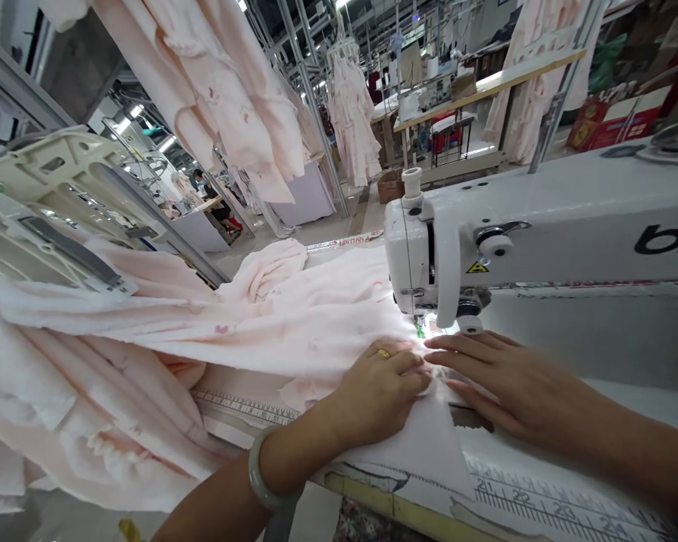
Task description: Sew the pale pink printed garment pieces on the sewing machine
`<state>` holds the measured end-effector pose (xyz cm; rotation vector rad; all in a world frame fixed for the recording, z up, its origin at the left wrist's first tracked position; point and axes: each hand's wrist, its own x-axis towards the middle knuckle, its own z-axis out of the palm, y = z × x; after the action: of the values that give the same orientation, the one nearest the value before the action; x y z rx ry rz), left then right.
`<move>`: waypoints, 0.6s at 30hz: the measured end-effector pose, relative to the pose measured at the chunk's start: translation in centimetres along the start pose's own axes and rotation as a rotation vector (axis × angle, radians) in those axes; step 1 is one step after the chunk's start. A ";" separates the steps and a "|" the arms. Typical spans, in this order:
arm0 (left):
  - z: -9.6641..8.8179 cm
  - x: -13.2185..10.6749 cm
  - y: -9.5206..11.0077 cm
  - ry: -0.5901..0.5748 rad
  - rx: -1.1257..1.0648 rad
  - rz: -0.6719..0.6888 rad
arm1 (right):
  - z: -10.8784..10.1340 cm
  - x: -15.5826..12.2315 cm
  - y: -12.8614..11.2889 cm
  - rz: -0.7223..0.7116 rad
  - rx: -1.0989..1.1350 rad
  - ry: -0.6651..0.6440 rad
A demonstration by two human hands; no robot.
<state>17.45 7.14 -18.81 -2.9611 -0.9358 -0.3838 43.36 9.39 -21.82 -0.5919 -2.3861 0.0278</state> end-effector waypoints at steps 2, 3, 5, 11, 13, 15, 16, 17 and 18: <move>-0.1 0.0 -0.1 -0.030 0.001 0.008 | 0.5 -0.3 0.3 -0.014 -0.024 -0.006; -0.1 0.1 -0.2 -0.044 0.000 0.016 | 0.6 -0.3 0.5 -0.015 -0.018 -0.024; 0.0 0.3 -0.5 -0.072 -0.003 0.028 | 0.9 -0.4 0.7 -0.004 -0.004 -0.058; 0.7 1.8 -2.3 -0.107 -0.015 0.023 | 1.0 -0.7 1.7 0.030 -0.133 -0.055; 0.8 2.2 -2.7 -0.111 -0.014 0.011 | 1.1 -0.9 2.0 0.079 -0.139 -0.077; 1.0 2.3 -2.9 -0.101 -0.007 -0.001 | 1.0 -1.1 2.1 0.116 -0.100 -0.094; 1.0 2.2 -2.9 -0.087 -0.005 -0.009 | 1.0 -1.1 2.2 0.127 -0.075 -0.097; 1.1 2.1 -2.9 -0.069 -0.007 -0.016 | 0.9 -1.1 2.2 0.138 -0.052 -0.090; 1.1 1.9 -2.9 -0.047 -0.018 -0.025 | 0.8 -1.1 2.2 0.151 -0.034 -0.084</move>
<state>17.59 10.67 -19.62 -2.9902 -0.9795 -0.3258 44.46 11.05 -23.49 -0.8000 -2.4216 0.0801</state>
